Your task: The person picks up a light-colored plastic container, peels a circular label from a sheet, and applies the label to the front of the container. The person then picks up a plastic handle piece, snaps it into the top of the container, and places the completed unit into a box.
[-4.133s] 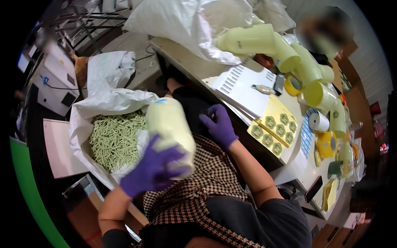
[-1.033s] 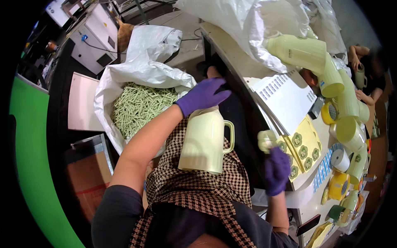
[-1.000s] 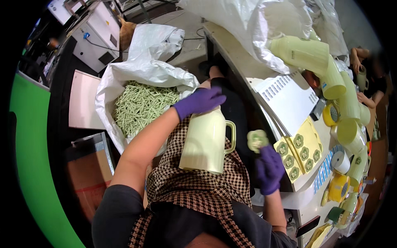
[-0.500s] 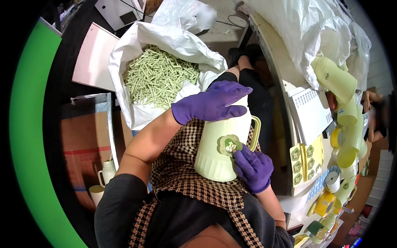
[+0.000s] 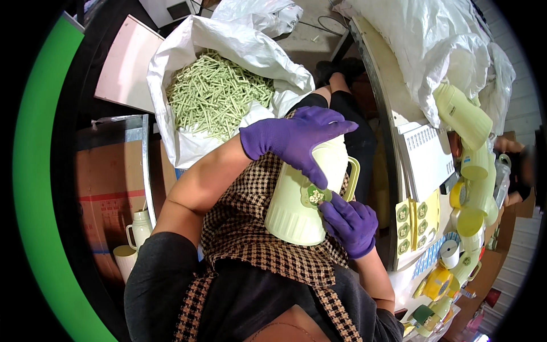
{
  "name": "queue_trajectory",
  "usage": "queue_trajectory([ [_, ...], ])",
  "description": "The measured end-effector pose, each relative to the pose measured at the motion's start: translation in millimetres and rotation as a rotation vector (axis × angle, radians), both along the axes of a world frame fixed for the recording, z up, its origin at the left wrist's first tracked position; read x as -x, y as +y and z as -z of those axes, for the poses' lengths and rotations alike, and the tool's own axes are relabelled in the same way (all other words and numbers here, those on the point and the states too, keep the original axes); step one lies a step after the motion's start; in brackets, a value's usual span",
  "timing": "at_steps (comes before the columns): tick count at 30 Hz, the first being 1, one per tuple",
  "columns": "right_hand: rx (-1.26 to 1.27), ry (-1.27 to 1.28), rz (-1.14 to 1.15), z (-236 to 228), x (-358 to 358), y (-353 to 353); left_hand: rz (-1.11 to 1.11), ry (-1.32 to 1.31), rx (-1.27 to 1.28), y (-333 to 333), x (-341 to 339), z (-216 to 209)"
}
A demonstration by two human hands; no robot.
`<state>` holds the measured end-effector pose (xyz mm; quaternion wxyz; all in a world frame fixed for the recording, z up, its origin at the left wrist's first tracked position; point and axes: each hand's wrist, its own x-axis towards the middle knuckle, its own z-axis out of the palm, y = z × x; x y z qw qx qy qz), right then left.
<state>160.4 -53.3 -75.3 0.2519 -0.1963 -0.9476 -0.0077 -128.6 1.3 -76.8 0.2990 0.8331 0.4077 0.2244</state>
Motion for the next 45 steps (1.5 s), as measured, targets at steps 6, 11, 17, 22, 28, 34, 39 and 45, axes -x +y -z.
queue_trajectory([
  [6, 0.038, -0.101, 0.005, -13, -4, -2, -0.033, 0.166, -0.046, -7, -13, -11],
  [11, 0.482, -0.340, 0.253, -22, -29, -10, -0.307, 0.269, -0.134, -18, -31, 10],
  [17, 0.453, -0.068, 0.643, -23, -110, 22, -0.480, 0.574, 0.055, 12, -46, 2],
  [22, 0.273, 0.055, 0.958, -33, -152, 86, -0.024, 1.273, 0.209, 100, -151, 21],
  [28, 0.090, 0.026, 1.088, -13, -224, 157, 0.022, 1.336, 0.195, 117, -189, 73],
  [34, 0.147, 0.183, 1.106, 11, -262, 180, 0.161, 0.553, -0.410, 112, -251, -54],
  [39, 0.240, 0.143, 1.130, 30, -258, 207, 0.216, 0.592, -0.405, 146, -306, -19],
  [45, 0.208, 0.123, 1.139, 27, -268, 215, 0.248, 0.634, -0.279, 145, -310, -3],
])
